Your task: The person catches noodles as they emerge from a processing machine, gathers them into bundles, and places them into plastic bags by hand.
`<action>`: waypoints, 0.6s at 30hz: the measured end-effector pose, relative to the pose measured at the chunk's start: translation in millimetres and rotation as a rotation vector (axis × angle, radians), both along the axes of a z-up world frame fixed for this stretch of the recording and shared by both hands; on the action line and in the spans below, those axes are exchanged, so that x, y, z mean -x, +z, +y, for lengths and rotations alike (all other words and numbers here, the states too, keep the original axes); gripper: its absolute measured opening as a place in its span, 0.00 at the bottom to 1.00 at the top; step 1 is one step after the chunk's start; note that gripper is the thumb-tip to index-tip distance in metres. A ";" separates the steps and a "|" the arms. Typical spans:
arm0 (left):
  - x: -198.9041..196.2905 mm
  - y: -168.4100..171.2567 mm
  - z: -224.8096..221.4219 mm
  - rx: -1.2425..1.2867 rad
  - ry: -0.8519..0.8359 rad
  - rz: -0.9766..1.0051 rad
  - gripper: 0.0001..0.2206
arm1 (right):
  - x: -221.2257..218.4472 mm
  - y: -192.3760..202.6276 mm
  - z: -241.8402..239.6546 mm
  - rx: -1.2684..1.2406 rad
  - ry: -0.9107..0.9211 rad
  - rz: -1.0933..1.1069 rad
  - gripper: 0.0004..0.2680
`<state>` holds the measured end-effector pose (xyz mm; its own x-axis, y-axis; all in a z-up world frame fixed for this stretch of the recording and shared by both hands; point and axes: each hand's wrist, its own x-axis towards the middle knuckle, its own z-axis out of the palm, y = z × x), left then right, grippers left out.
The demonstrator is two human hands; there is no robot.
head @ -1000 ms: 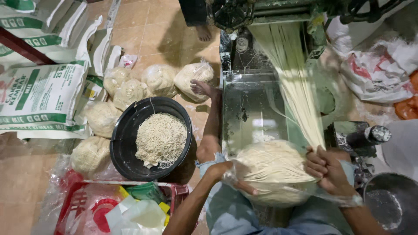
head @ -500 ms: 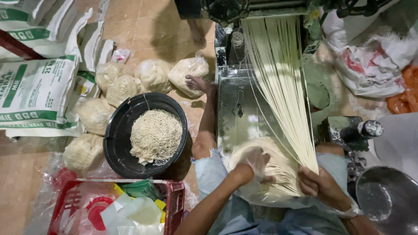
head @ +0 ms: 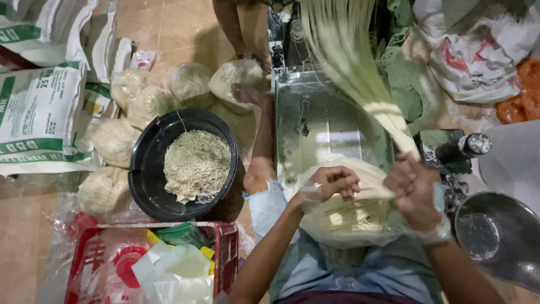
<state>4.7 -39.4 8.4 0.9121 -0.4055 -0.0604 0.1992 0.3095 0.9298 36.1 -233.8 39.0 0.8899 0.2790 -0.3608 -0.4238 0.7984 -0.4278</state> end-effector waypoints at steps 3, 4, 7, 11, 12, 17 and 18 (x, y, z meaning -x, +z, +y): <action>-32.1 -80.8 -12.8 0.444 -0.354 0.201 0.21 | 7.2 -56.4 45.0 -0.071 0.278 -0.258 0.11; -34.1 -88.0 -20.5 0.692 -0.558 0.234 0.35 | -4.4 -129.6 59.7 -0.429 0.276 -0.668 0.05; -48.8 -137.8 -7.2 0.955 -0.581 0.167 0.45 | 14.5 -34.4 51.9 -0.277 0.900 -1.076 0.10; -46.9 24.7 32.9 1.433 0.040 0.261 0.29 | 27.1 11.4 -16.1 1.507 1.615 -0.691 0.31; -43.9 24.1 33.9 1.431 0.037 0.261 0.29 | 11.6 22.2 -15.7 1.508 1.612 -0.692 0.31; -17.5 10.7 18.7 0.908 0.183 0.095 0.10 | -20.8 -10.9 -48.8 0.788 0.971 -0.439 0.09; -13.7 21.8 20.7 0.907 0.187 0.103 0.10 | -16.8 -9.3 -45.3 0.783 0.973 -0.431 0.09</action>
<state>18.4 -18.7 30.2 0.9751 -0.1847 0.1232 0.1414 0.9444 0.2969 52.8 -279.1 29.6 0.5291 0.7140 -0.4585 -0.3942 -0.2717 -0.8780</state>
